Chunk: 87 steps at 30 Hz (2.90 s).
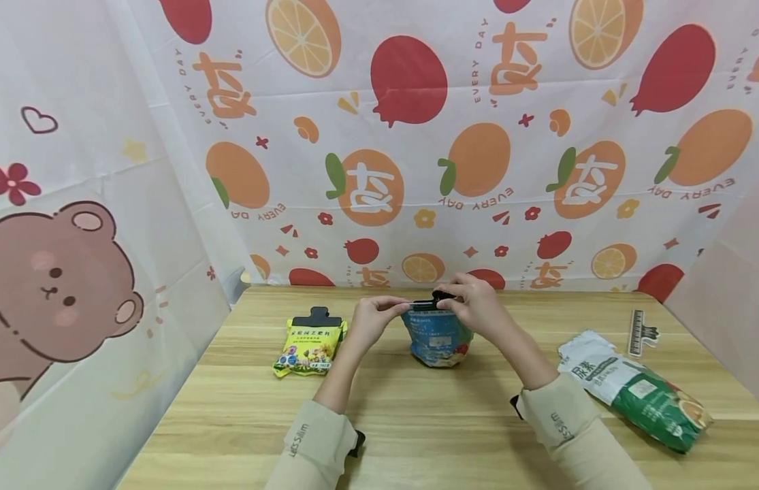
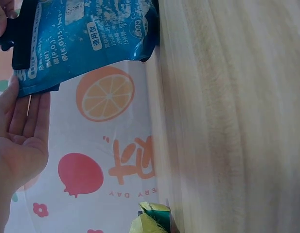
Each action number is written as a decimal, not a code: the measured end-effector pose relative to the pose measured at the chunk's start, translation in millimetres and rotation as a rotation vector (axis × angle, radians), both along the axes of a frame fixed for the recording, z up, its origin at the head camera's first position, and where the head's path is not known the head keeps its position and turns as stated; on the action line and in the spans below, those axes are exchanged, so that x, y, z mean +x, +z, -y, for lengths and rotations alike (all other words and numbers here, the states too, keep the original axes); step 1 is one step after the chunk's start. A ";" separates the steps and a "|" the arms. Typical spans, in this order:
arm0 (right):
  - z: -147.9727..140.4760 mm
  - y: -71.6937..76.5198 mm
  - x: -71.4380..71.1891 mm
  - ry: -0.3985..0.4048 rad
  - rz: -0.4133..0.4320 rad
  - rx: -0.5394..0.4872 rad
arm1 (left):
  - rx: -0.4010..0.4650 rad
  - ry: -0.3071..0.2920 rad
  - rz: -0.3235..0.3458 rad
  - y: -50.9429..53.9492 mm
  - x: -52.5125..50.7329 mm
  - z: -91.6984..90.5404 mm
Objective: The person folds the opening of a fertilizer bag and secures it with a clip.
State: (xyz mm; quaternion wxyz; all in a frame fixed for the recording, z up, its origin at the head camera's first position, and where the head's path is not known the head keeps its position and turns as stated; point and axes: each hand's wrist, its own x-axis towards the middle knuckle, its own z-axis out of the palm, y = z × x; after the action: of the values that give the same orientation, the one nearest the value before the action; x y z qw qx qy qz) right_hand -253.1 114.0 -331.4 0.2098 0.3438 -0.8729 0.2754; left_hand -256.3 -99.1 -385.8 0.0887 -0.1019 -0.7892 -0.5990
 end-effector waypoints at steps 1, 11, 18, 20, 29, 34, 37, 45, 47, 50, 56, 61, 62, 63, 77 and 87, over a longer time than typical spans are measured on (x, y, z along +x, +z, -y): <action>0.1 0.4 -0.1 -0.001 0.014 -0.002 | -0.001 -0.001 -0.001 0.4 0.0 0.3; -5.5 -8.4 -0.5 -0.045 0.125 -0.048 | 0.016 -0.022 0.005 -2.4 1.0 2.9; -37.2 -20.0 -3.2 -0.045 0.433 -0.193 | 0.088 -0.075 0.032 -12.0 3.1 4.1; -46.4 -25.3 -4.1 -0.032 0.531 -0.227 | 0.111 -0.079 0.028 -14.5 3.2 3.5; -57.0 -45.5 -8.5 0.006 0.750 -0.414 | 0.170 -0.066 0.032 -16.7 2.1 -12.8; -54.1 -50.7 -10.7 0.020 0.799 -0.522 | 0.052 -0.043 0.184 -22.3 1.0 -21.3; -53.0 -52.5 -11.4 0.022 0.834 -0.580 | -0.065 -0.110 0.317 -29.0 0.7 -25.1; -50.8 -54.4 -12.0 0.008 0.869 -0.683 | -0.123 -0.207 0.410 -37.4 0.2 -33.8; -50.6 -54.6 -11.9 0.000 0.872 -0.691 | -0.107 -0.203 0.431 -36.5 1.3 -35.2; -50.1 -54.9 -12.7 -0.010 0.881 -0.696 | -0.099 -0.207 0.450 -35.5 2.1 -36.4; -47.4 -54.5 -14.4 -0.023 0.912 -0.679 | -0.083 -0.215 0.463 -34.4 3.3 -35.5; -45.3 -54.0 -15.8 -0.031 0.923 -0.670 | -0.112 -0.229 0.428 -31.7 3.0 -34.6; -44.8 -54.1 -16.5 -0.035 0.922 -0.666 | -0.121 -0.232 0.423 -31.2 2.8 -34.4; -44.4 -54.2 -17.2 -0.042 0.923 -0.664 | -0.129 -0.235 0.419 -31.1 2.0 -34.3; -37.0 -53.2 -19.0 -0.110 0.896 -0.594 | -0.189 -0.304 0.540 -19.2 5.7 -23.2; -33.8 -59.0 -17.9 -0.162 0.942 -0.484 | -0.232 -0.273 0.559 -15.8 7.7 -22.3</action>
State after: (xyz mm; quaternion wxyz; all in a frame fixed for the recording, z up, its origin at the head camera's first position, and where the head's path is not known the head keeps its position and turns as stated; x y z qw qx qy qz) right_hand -271.1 147.8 -390.4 -0.1108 0.0560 -0.8078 0.5763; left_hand -248.6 -76.7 -401.6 -0.2247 -0.0480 -0.8250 -0.5163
